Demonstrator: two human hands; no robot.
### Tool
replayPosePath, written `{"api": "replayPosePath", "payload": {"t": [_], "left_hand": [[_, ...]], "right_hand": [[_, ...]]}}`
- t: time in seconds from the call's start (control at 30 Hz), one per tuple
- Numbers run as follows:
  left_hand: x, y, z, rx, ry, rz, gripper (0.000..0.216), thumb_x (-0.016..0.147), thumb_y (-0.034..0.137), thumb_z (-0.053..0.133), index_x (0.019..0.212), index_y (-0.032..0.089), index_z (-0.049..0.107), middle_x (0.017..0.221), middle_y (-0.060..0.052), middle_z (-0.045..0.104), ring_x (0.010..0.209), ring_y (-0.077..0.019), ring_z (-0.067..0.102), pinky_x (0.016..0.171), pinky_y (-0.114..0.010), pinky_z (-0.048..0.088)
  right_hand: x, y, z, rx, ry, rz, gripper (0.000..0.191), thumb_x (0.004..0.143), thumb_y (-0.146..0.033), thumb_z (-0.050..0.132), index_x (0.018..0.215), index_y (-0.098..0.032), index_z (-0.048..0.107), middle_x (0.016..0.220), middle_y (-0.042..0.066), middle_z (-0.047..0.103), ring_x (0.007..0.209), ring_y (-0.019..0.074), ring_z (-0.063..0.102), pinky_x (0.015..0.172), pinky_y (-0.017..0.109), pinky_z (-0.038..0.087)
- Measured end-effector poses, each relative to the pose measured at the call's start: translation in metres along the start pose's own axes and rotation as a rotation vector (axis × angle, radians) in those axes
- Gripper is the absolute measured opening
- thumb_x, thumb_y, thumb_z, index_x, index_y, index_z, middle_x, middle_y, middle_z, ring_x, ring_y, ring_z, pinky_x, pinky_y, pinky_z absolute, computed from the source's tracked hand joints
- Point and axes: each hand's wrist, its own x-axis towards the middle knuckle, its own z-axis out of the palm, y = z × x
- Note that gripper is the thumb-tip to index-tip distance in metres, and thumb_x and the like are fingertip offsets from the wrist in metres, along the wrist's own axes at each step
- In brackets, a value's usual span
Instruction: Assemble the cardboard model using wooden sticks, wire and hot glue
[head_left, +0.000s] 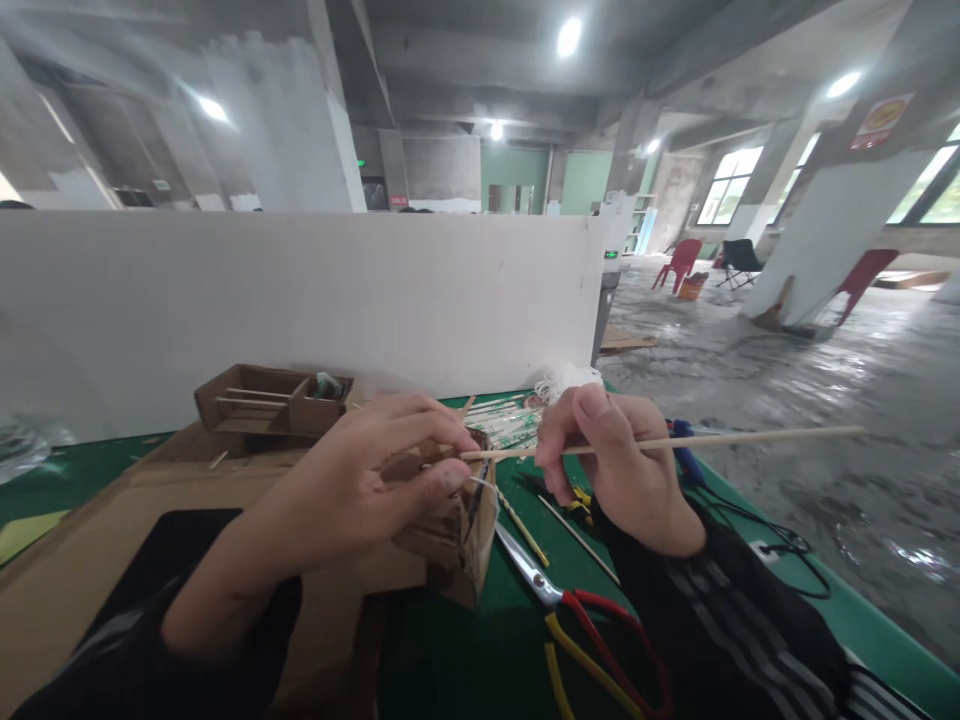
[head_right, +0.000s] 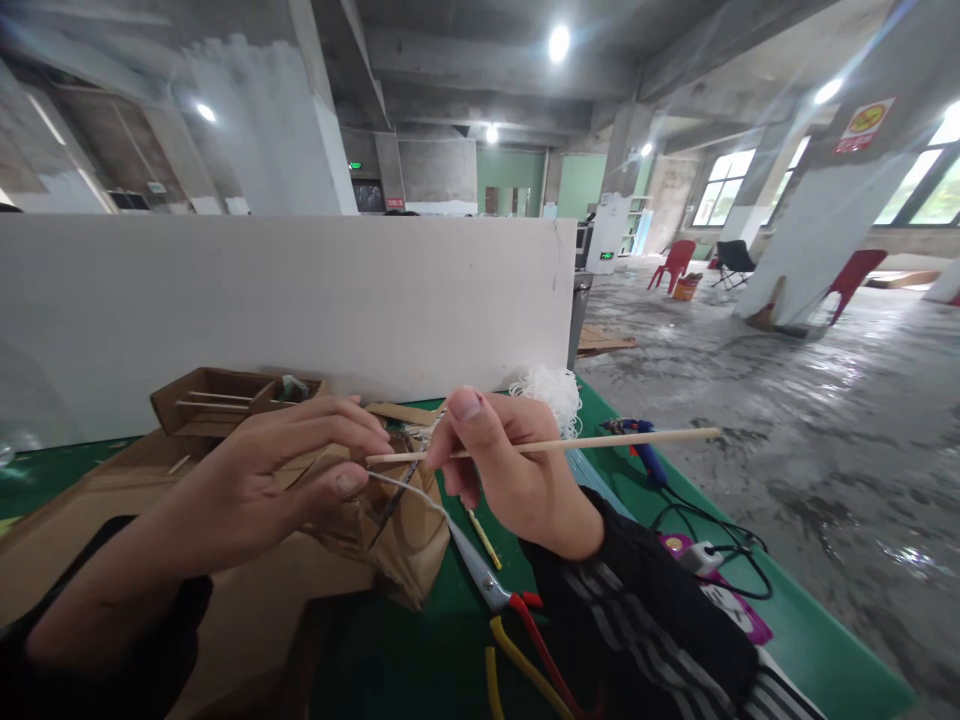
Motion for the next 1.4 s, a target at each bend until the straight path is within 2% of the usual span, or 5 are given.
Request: {"api": "replayPosePath", "payload": {"t": [0.37,0.67,1.03,1.2,1.4], "left_hand": [[0.000,0.006,0.003,0.066,0.056,-0.034,0.011,0.102,0.033,0.066,0.099,0.028,0.075,0.098,0.002,0.078,0.096,-0.0214,0.070,0.088,-0.033,0.050],[0.002,0.003,-0.002,0.081,0.050,-0.056,0.024,0.101,0.045,0.064,0.090,0.027,0.076,0.080,0.001,0.075,0.073,-0.0191,0.068,0.079,-0.031,0.052],[-0.002,-0.004,-0.004,0.092,0.060,-0.060,0.024,0.103,0.050,0.063,0.101,0.032,0.079,0.091,0.000,0.081,0.083,-0.0225,0.071,0.078,-0.032,0.052],[-0.003,-0.004,-0.004,0.145,0.097,-0.008,0.020,0.103,0.045,0.064,0.096,0.031,0.076,0.087,0.002,0.078,0.081,-0.0216,0.069,0.079,-0.033,0.048],[0.001,-0.002,-0.003,0.248,0.092,0.037,0.030,0.106,0.043,0.056,0.083,0.027,0.066,0.079,0.001,0.074,0.076,-0.0227,0.064,0.079,-0.037,0.043]], "right_hand": [[-0.002,-0.001,0.001,-0.070,-0.052,-0.035,0.047,0.106,-0.047,0.059,0.070,-0.019,0.071,0.054,-0.004,0.061,0.041,0.0072,0.053,0.041,0.019,0.042],[-0.004,-0.002,0.001,-0.081,-0.051,-0.044,0.047,0.106,-0.049,0.059,0.071,-0.020,0.072,0.053,-0.003,0.061,0.041,0.0082,0.054,0.039,0.020,0.043],[-0.002,0.003,-0.002,-0.049,-0.072,-0.014,0.055,0.105,-0.057,0.057,0.069,-0.020,0.076,0.054,-0.002,0.063,0.040,0.0091,0.055,0.038,0.022,0.041],[-0.001,0.003,-0.003,-0.034,-0.099,-0.020,0.056,0.105,-0.056,0.057,0.068,-0.020,0.078,0.054,-0.001,0.063,0.041,0.0091,0.056,0.040,0.022,0.042],[-0.002,0.000,-0.003,-0.085,-0.097,0.040,0.053,0.103,-0.058,0.060,0.069,-0.019,0.075,0.054,-0.001,0.064,0.041,0.0098,0.055,0.037,0.021,0.042]]}}
